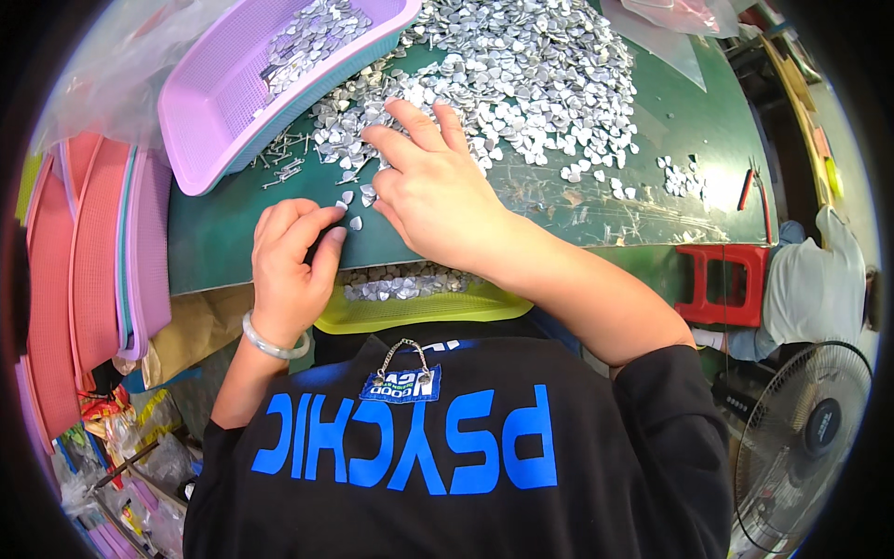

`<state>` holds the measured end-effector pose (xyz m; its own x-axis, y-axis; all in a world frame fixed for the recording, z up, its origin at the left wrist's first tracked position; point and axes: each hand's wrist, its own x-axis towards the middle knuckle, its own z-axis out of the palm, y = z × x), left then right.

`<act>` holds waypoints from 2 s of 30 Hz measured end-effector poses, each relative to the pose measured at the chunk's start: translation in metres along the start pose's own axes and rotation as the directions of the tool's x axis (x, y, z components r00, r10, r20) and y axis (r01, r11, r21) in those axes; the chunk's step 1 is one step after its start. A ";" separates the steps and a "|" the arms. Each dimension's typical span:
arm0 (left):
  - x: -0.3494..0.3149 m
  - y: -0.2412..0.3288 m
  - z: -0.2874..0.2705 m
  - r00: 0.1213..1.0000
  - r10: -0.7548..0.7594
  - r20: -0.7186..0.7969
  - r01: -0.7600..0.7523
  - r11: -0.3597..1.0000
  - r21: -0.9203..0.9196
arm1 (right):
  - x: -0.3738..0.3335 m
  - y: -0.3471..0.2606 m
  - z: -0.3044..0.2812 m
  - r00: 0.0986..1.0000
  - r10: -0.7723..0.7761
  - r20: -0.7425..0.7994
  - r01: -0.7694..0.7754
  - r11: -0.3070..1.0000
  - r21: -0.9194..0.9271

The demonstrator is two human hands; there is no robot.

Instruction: The person sorts small, silver, heart-shaped metal pieces on a green table, picking them up by hand and placing them into a yellow basket. The person also moves a purple basket to the side to clear the workspace.

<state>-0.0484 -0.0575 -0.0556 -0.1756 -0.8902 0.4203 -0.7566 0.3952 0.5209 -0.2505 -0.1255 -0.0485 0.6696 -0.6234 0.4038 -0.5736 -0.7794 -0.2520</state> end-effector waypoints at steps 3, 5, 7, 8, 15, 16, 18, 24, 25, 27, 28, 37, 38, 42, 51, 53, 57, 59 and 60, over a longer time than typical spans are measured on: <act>0.005 0.005 0.004 0.999 0.031 0.012 -0.031 0.999 0.023 | 0.000 0.000 0.004 1.000 0.021 -0.003 -0.021 1.000 0.006; 0.007 0.006 0.006 0.997 0.072 -0.007 -0.072 0.997 0.023 | -0.001 0.000 0.005 0.999 0.039 -0.012 -0.038 0.998 0.051; 0.008 0.006 0.007 0.998 0.065 -0.017 -0.065 0.998 -0.003 | -0.003 0.001 0.003 0.999 0.022 -0.023 -0.020 0.997 0.079; 0.008 0.006 0.008 0.998 0.060 -0.022 -0.061 0.998 -0.016 | -0.005 0.001 0.001 0.999 0.014 -0.029 -0.011 0.996 0.093; 0.005 0.005 0.002 0.992 0.123 0.041 -0.122 0.992 -0.021 | -0.010 0.013 -0.011 0.996 -0.072 -0.062 0.082 0.979 0.184; 0.003 0.004 0.000 0.991 0.128 0.047 -0.126 0.991 -0.035 | -0.007 0.015 -0.009 0.995 -0.074 -0.064 0.083 0.985 0.154; 0.001 0.003 -0.004 0.994 0.103 0.039 -0.101 0.994 -0.039 | 0.003 0.014 0.000 0.994 -0.082 -0.071 0.089 0.991 0.096; -0.002 -0.004 -0.007 1.000 0.010 -0.021 -0.010 1.000 -0.017 | 0.010 0.013 0.007 0.994 -0.106 0.011 0.105 0.994 0.026; -0.001 -0.004 -0.007 1.000 0.011 -0.021 -0.011 1.000 -0.015 | 0.009 0.014 0.005 0.994 -0.105 0.032 0.105 0.994 0.006; 0.003 -0.003 -0.006 1.000 0.015 -0.017 -0.015 1.000 -0.012 | 0.006 0.016 -0.001 0.994 -0.101 0.046 0.101 0.995 -0.004; 0.006 -0.003 -0.005 1.000 0.021 -0.013 -0.021 1.000 -0.013 | 0.004 0.016 -0.004 0.994 -0.098 0.054 0.098 0.995 -0.010; 0.031 0.005 0.012 0.988 0.153 -0.020 -0.151 0.985 0.083 | 0.004 0.015 -0.002 0.997 -0.049 -0.060 0.059 0.983 0.175; 0.034 0.005 0.014 0.987 0.160 -0.014 -0.158 0.983 0.092 | 0.007 0.016 0.000 0.996 -0.060 -0.061 0.069 0.987 0.147; 0.035 0.000 0.017 0.990 0.141 -0.027 -0.139 0.986 0.087 | 0.018 0.016 0.006 0.994 -0.102 -0.031 0.104 0.992 0.066; 0.029 -0.006 0.005 0.999 0.009 -0.043 -0.009 1.000 -0.002 | 0.024 0.016 0.003 0.988 -0.157 -0.009 0.157 0.985 0.066; 0.025 -0.004 0.001 0.999 -0.002 -0.037 0.003 1.000 0.010 | 0.024 0.016 0.004 0.985 -0.174 0.002 0.174 0.982 0.068; 0.014 -0.005 -0.007 1.000 -0.013 0.006 0.012 1.000 0.021 | 0.025 0.015 0.004 0.980 -0.191 0.057 0.188 0.981 0.045; 0.011 -0.004 -0.008 1.000 0.006 0.023 -0.006 1.000 0.019 | 0.025 0.016 0.004 0.979 -0.197 0.054 0.194 0.979 0.059; 0.010 -0.004 -0.009 0.999 0.011 0.034 -0.012 1.000 0.021 | 0.026 0.018 0.006 0.979 -0.201 0.042 0.198 0.977 0.076</act>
<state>-0.0417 -0.0663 -0.0471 -0.2052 -0.8928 0.4010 -0.7673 0.4011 0.5004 -0.2404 -0.1559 -0.0482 0.7904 -0.4559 0.4092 -0.3925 -0.8897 -0.2333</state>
